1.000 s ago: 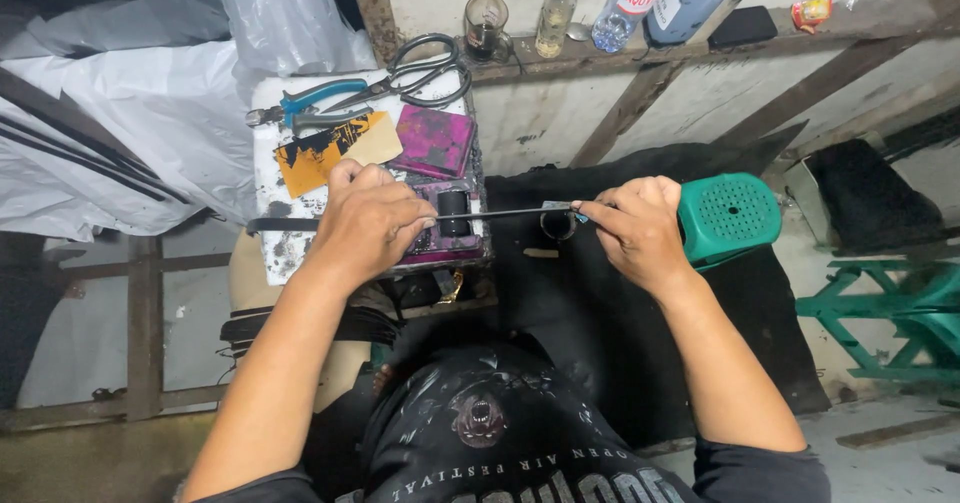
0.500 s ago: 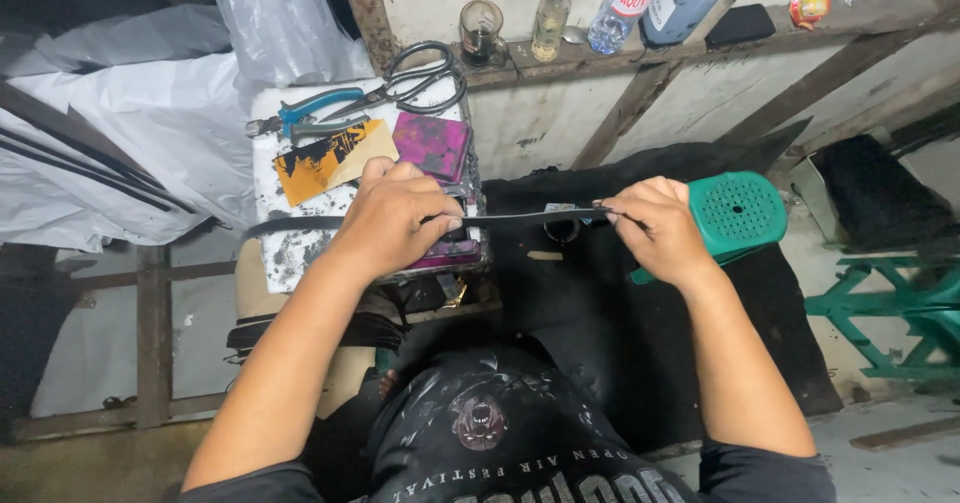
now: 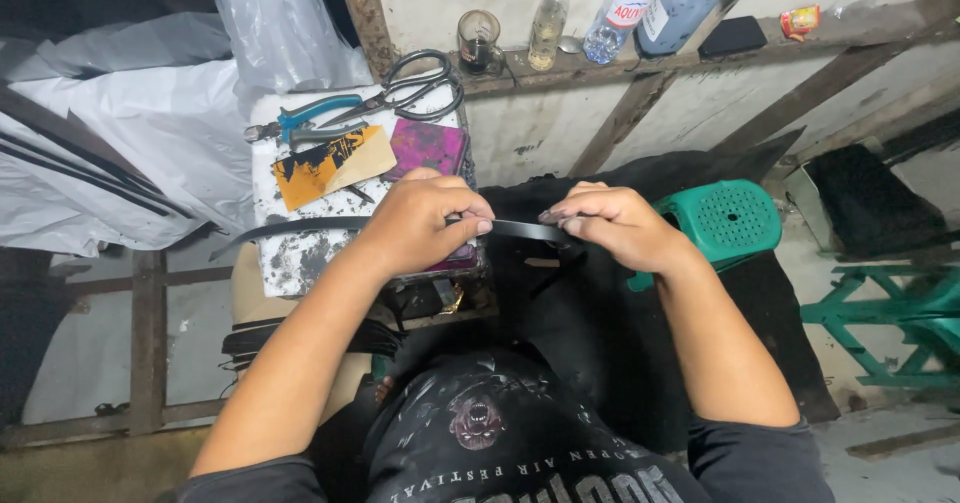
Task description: Applying dye to the edges of leather straps and hanging them on a drying line using clothespins.
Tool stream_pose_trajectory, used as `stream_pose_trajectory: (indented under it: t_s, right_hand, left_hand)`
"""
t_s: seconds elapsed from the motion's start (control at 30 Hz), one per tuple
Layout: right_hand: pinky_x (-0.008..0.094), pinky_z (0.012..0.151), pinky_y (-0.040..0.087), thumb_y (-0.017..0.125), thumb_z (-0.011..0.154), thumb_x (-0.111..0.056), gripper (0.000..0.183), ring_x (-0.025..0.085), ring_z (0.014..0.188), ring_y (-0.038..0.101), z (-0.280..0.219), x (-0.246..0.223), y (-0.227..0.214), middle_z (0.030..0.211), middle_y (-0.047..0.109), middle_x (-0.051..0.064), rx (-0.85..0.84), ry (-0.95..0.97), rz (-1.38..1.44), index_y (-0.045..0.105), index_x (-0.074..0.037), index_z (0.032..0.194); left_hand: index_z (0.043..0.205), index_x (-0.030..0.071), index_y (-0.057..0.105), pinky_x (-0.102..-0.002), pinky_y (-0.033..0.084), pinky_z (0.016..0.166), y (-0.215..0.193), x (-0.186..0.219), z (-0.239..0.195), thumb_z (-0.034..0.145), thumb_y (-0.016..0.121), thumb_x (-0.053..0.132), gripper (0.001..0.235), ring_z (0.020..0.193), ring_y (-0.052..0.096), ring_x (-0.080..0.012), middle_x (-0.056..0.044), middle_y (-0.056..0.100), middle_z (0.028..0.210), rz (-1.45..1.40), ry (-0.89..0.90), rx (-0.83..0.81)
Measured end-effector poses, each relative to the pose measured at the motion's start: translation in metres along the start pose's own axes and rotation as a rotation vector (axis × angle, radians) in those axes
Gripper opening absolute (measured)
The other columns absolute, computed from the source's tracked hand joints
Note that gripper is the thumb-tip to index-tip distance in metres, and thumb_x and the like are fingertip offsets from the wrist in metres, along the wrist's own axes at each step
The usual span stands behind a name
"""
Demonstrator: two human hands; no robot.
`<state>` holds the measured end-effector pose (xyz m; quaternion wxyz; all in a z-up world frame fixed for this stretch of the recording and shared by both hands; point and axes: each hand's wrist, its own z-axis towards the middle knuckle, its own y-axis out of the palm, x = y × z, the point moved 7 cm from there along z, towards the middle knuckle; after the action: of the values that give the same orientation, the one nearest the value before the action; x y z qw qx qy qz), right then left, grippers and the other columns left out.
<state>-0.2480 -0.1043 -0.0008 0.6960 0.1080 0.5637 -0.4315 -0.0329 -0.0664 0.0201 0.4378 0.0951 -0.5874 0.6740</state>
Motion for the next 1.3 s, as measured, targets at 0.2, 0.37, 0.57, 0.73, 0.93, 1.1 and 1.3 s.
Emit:
stream_pose_trajectory:
  t_s: [0.2, 0.37, 0.57, 0.73, 0.93, 1.1, 1.3]
  right_hand:
    - [0.035, 0.081, 0.045, 0.070, 0.089, 0.000, 0.008, 0.024, 0.078, 0.063, 0.024, -0.031, 0.014, 0.081, 0.071, 0.007, -0.073, -0.052, -0.186, 0.076, -0.003, 0.093]
    - [0.036, 0.084, 0.043, 0.069, 0.091, -0.001, 0.010, 0.025, 0.081, 0.062, 0.026, -0.035, 0.013, 0.084, 0.071, 0.008, -0.064, -0.075, -0.384, 0.077, -0.003, 0.098]
    - [0.035, 0.088, 0.042, 0.070, 0.094, -0.007, 0.011, 0.023, 0.086, 0.061, 0.026, -0.015, 0.025, 0.087, 0.071, 0.004, -0.020, -0.152, -0.579, 0.077, -0.007, 0.102]
    - [0.035, 0.091, 0.039, 0.066, 0.098, -0.013, 0.013, 0.020, 0.088, 0.060, 0.027, 0.004, 0.045, 0.085, 0.067, 0.000, 0.009, -0.260, -0.668, 0.077, -0.013, 0.105]
    - [0.037, 0.092, 0.038, 0.068, 0.095, -0.013, 0.018, 0.022, 0.089, 0.059, 0.031, 0.013, 0.065, 0.086, 0.063, 0.001, 0.032, -0.369, -0.803, 0.077, -0.016, 0.109]
    - [0.037, 0.092, 0.037, 0.068, 0.093, -0.014, 0.021, 0.020, 0.088, 0.056, 0.036, 0.016, 0.075, 0.085, 0.060, -0.001, 0.051, -0.403, -0.854, 0.077, -0.021, 0.110]
    - [0.039, 0.092, 0.037, 0.070, 0.090, -0.015, 0.024, 0.020, 0.089, 0.056, 0.038, 0.022, 0.079, 0.086, 0.059, 0.000, 0.038, -0.402, -0.883, 0.077, -0.022, 0.112]
  left_hand:
    - [0.097, 0.018, 0.077, -0.042, 0.050, 0.092, -0.012, 0.007, -0.007, 0.090, 0.075, 0.022, 0.008, 0.088, 0.071, -0.0313, -0.003, 0.076, 0.084, -0.033, -0.027, -0.051]
    - [0.100, 0.017, 0.080, -0.045, 0.049, 0.096, -0.051, -0.016, -0.039, 0.090, 0.074, 0.016, 0.011, 0.093, 0.072, -0.0333, -0.004, 0.078, 0.085, -0.007, -0.160, -0.015]
    - [0.099, 0.016, 0.080, -0.046, 0.047, 0.098, -0.098, -0.045, -0.089, 0.088, 0.076, 0.013, 0.012, 0.094, 0.071, -0.0339, -0.005, 0.077, 0.084, 0.119, -0.298, 0.100]
    - [0.096, 0.020, 0.080, -0.043, 0.041, 0.108, -0.103, -0.069, -0.119, 0.086, 0.079, 0.019, 0.010, 0.096, 0.070, -0.0288, 0.000, 0.076, 0.084, 0.241, -0.268, 0.181]
    - [0.096, 0.028, 0.080, -0.042, 0.032, 0.114, -0.106, -0.074, -0.135, 0.090, 0.080, 0.026, 0.006, 0.095, 0.066, -0.0173, 0.008, 0.075, 0.084, 0.513, -0.205, 0.223]
    - [0.097, 0.029, 0.077, -0.045, 0.031, 0.112, -0.108, -0.075, -0.144, 0.094, 0.077, 0.029, 0.004, 0.098, 0.063, -0.0159, 0.010, 0.073, 0.085, 0.630, -0.197, 0.254]
    - [0.096, 0.029, 0.077, -0.044, 0.031, 0.109, -0.105, -0.079, -0.148, 0.095, 0.077, 0.031, 0.002, 0.097, 0.061, -0.0150, 0.011, 0.072, 0.085, 0.674, -0.177, 0.287]
